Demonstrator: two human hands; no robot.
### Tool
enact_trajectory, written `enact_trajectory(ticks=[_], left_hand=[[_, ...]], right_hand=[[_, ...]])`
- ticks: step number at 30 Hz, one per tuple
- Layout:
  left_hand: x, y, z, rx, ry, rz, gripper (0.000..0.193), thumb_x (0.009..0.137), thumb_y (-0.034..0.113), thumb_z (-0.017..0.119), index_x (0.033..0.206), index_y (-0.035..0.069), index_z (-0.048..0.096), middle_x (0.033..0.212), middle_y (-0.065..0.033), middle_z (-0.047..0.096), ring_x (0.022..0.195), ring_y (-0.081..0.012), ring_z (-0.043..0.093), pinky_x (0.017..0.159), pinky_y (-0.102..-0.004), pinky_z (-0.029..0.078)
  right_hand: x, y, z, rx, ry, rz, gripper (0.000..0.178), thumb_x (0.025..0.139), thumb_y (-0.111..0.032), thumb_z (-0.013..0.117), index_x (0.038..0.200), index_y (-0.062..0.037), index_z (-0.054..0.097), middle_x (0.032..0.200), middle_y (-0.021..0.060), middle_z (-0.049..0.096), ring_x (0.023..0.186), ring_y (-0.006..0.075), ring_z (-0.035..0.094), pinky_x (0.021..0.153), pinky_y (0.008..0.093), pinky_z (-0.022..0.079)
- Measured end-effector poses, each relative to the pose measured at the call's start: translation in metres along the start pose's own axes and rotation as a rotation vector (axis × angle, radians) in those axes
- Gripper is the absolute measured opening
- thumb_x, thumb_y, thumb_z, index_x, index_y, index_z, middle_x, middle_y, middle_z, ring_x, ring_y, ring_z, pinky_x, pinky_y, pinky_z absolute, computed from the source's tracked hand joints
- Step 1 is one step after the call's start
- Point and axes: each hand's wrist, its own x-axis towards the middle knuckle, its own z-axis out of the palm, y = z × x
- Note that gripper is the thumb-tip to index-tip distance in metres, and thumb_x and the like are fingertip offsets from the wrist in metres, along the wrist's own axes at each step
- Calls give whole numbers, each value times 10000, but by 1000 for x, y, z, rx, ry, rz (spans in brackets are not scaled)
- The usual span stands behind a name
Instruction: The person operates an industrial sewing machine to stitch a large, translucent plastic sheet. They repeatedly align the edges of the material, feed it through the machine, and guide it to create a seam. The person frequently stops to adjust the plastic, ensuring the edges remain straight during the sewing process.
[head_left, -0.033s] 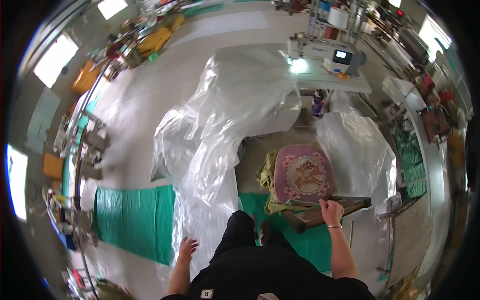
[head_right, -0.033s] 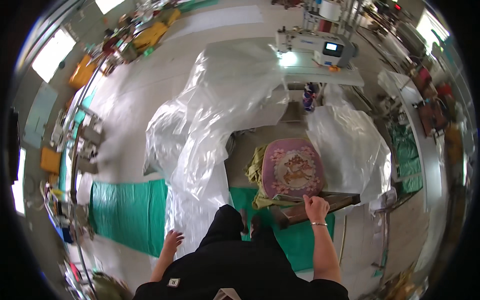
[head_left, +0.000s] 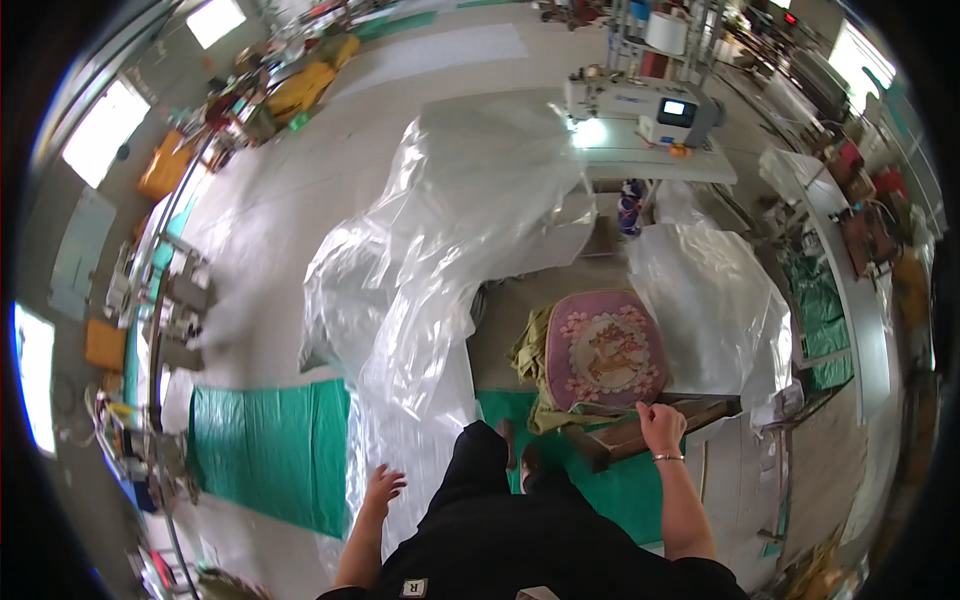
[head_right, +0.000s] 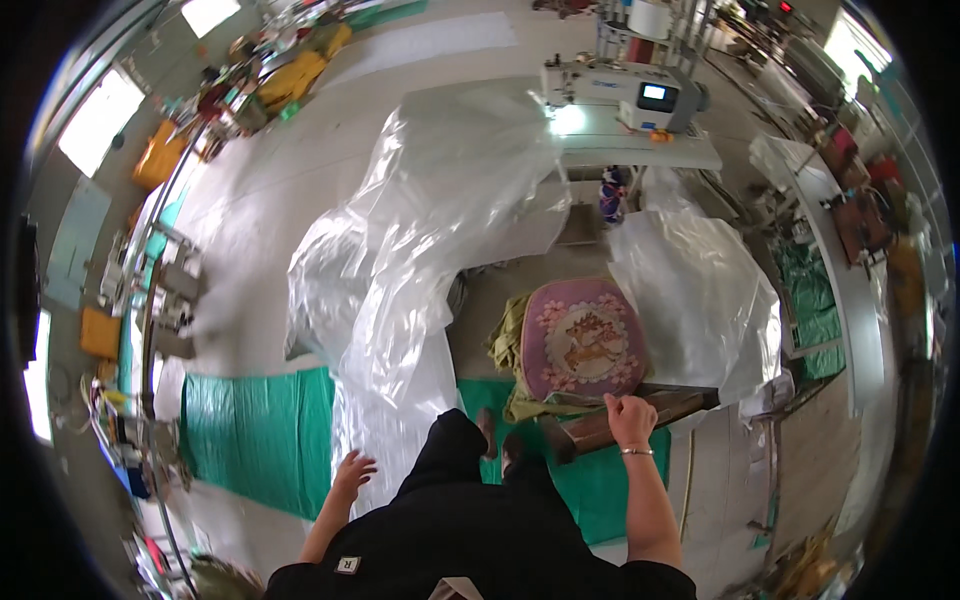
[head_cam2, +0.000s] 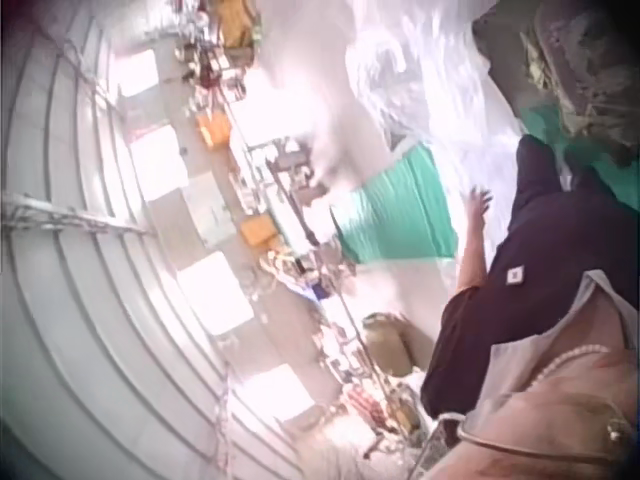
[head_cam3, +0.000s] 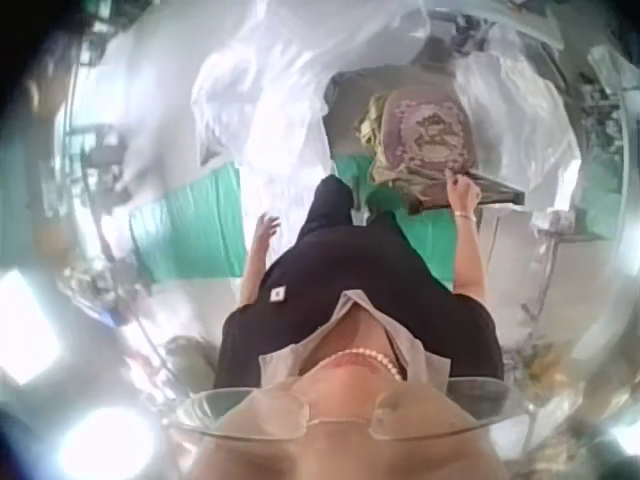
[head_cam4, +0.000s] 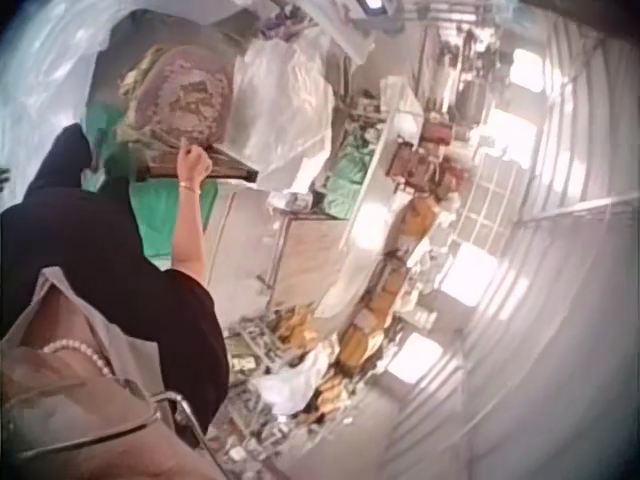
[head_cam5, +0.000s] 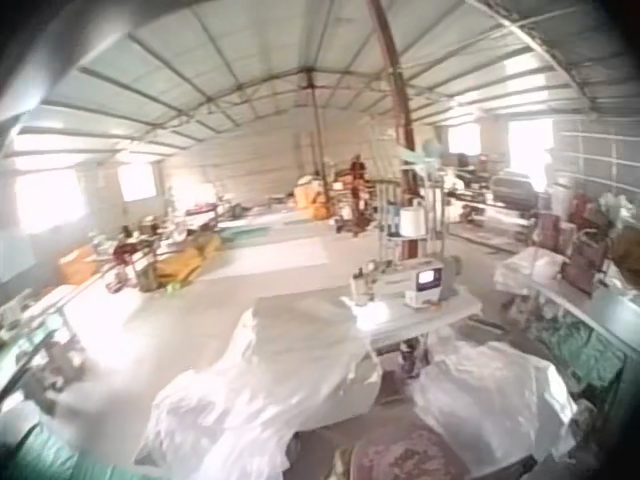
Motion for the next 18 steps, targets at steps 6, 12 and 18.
enact_trajectory(ticks=[6,12,18], left_hand=[[66,162,72,552,-410,434,463,946,201,540,1353,5,440,1081,-92,671,922,-181,643,824,-308,486],[162,212,58,1003,-364,472,485,873,319,621,1264,41,554,997,-173,690,963,-295,662,839,-362,509],[219,269,36,1187,-369,493,492,856,342,628,1245,48,564,1011,-183,687,983,-338,649,859,-407,506]], right_hand=[[-6,-13,4,16,73,-51,330,745,-319,737,571,-84,586,648,100,599,683,301,593,642,440,429],[-3,-18,-3,12,81,3,285,746,-270,715,564,-92,587,638,77,593,675,288,586,641,428,433],[-3,-18,3,-93,-8,52,257,741,-272,691,578,-92,606,628,66,581,704,280,581,693,427,441]])
